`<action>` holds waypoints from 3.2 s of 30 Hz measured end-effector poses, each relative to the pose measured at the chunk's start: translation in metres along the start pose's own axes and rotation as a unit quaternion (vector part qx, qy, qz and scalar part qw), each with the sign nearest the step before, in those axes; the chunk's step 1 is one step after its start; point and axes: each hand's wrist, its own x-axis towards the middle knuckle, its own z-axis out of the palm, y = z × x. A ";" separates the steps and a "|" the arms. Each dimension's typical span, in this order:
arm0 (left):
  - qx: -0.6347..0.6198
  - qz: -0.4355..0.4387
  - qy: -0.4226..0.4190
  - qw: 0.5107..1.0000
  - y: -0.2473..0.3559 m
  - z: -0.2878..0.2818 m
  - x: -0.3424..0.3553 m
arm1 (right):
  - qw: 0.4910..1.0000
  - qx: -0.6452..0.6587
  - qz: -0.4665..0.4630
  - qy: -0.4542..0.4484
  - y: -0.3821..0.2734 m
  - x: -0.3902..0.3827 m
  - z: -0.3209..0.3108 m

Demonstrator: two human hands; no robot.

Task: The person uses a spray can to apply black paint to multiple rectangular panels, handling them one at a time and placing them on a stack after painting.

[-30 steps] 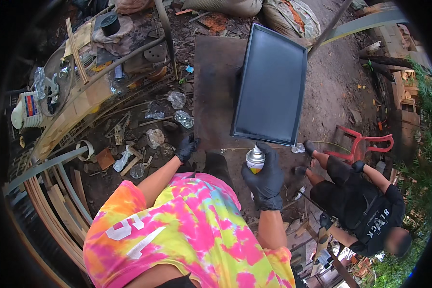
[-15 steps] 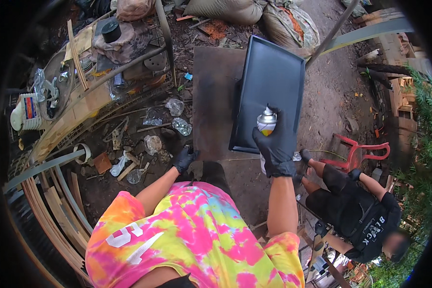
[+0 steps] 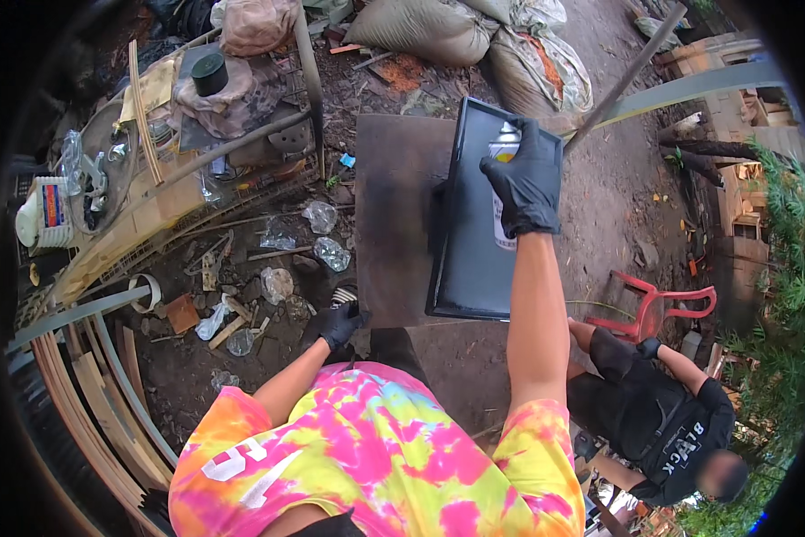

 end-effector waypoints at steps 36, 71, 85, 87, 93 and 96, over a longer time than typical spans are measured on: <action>0.064 0.063 -0.048 0.995 0.063 -0.027 0.013 | 0.982 0.114 0.060 -0.136 -0.102 -0.220 -0.061; 0.126 -0.019 -0.114 0.985 0.084 0.029 -0.025 | 0.997 0.048 0.011 -0.067 -0.108 -0.030 0.021; 0.299 0.102 -0.135 0.939 0.053 0.022 0.016 | 0.979 0.114 0.075 -0.149 -0.111 -0.178 -0.059; 0.071 0.074 0.011 0.995 0.060 -0.011 0.027 | 0.978 0.128 0.082 -0.145 -0.112 -0.200 -0.066; -0.297 0.047 0.101 0.948 0.101 -0.079 0.042 | 0.974 0.104 0.134 -0.154 -0.124 -0.251 -0.082; 0.023 0.095 0.016 0.995 0.098 -0.083 0.041 | 0.967 0.083 0.172 -0.167 -0.126 -0.271 -0.088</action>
